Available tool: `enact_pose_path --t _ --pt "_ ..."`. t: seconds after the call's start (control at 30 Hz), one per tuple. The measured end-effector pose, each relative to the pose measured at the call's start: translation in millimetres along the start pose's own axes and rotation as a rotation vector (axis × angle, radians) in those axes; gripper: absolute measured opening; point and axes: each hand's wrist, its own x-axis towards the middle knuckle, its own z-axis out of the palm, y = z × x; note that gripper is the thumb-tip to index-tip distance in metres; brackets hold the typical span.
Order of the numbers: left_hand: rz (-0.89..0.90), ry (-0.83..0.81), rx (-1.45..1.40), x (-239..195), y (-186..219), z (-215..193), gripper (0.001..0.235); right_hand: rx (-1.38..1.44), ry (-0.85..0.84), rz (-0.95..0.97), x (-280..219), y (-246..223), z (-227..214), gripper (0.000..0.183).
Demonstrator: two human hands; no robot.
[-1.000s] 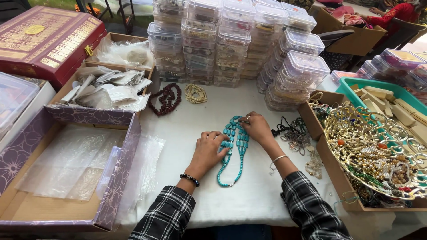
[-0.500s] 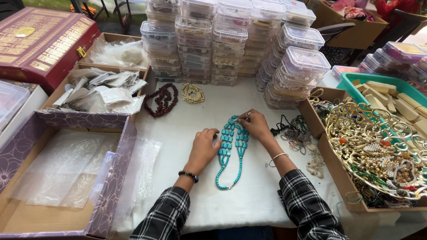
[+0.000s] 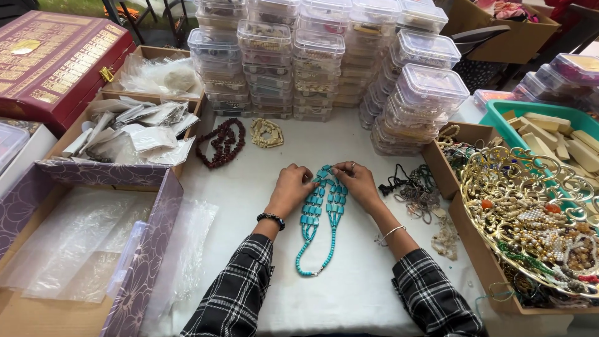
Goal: The person organizes various jewelry items on a table covered with a white cloth. They handle a cream-colored beaded necklace, placing it into a small plastic container and stacking it. They then examine a dark red beaded necklace and a turquoise beaded necklace, arranging them on the table.
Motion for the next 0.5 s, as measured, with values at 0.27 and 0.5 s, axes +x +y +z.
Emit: enact_pose_path --t 0.27,0.5 --pt "0.107 0.058 -0.002 -6 0 -1 0.013 0.023 0.03 -0.074 -2 8 -2 0.023" --pt "0.145 0.13 -0.088 -23 4 -6 0.02 -0.011 0.076 -0.111 -8 8 -2 0.021"
